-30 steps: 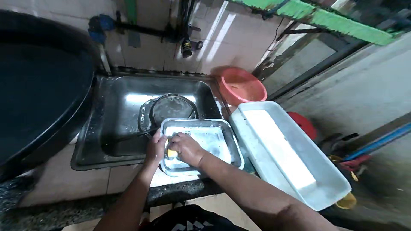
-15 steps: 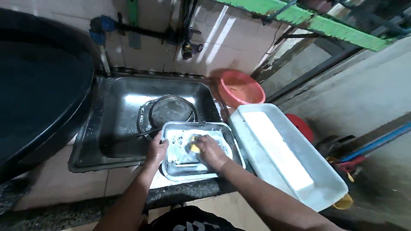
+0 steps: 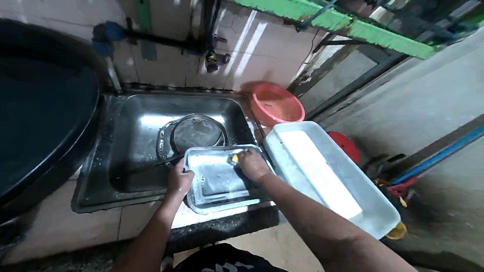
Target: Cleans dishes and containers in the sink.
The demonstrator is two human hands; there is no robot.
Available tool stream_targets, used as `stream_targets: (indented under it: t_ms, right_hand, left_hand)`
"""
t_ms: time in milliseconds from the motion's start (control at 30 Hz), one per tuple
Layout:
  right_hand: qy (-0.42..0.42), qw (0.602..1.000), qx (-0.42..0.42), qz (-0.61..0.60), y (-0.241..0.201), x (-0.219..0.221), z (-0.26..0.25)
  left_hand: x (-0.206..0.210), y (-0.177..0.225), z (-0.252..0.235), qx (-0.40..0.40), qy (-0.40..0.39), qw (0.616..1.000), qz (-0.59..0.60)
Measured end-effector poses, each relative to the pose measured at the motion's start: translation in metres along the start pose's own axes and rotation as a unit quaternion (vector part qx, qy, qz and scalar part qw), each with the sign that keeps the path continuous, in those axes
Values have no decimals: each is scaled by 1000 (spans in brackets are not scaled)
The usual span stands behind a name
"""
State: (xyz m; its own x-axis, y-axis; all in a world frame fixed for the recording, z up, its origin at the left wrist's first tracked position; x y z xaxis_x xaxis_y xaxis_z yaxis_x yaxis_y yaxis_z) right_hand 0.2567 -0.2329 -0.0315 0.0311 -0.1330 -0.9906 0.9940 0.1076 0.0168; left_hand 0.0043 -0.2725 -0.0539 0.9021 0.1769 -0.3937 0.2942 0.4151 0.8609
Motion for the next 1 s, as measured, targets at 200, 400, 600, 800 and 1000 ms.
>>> stream_targets:
  t_ms: [200,400,600,800,1000]
  right_hand:
    - [-117,985,90,91,-2,-23,-8]
    - [-219,965,93,110,-12,-45,31]
    - [-255,966,22,30,-10,-51,64]
    - [-112,970,-151,-152,-87,-26,56]
    - [15,996,-33,-81,-4,8,20]
  left_hand:
    - [5,4,1,-14,28,1000,5]
    - [9,2,0,-29,39,998,49]
    - [6,5,1,-28,42,998,29]
    - [2,7,3,-13,33,998,-45]
    - [1,3,2,-13,32,999,-24]
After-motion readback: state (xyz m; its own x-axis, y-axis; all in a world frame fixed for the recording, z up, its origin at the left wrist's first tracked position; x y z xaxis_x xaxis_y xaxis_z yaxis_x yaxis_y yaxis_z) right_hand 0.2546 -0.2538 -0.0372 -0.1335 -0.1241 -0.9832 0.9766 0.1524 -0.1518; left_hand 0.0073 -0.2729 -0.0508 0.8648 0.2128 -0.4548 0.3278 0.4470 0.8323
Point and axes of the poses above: each hand's wrist, its own z-axis away from the middle knuckle, its own x-axis out of the palm, y = z × x, the point moved 2 cm from there along -z, towards the middle knuckle, and after that the axes turned 13 degrees about y, right-handed, at the moved point
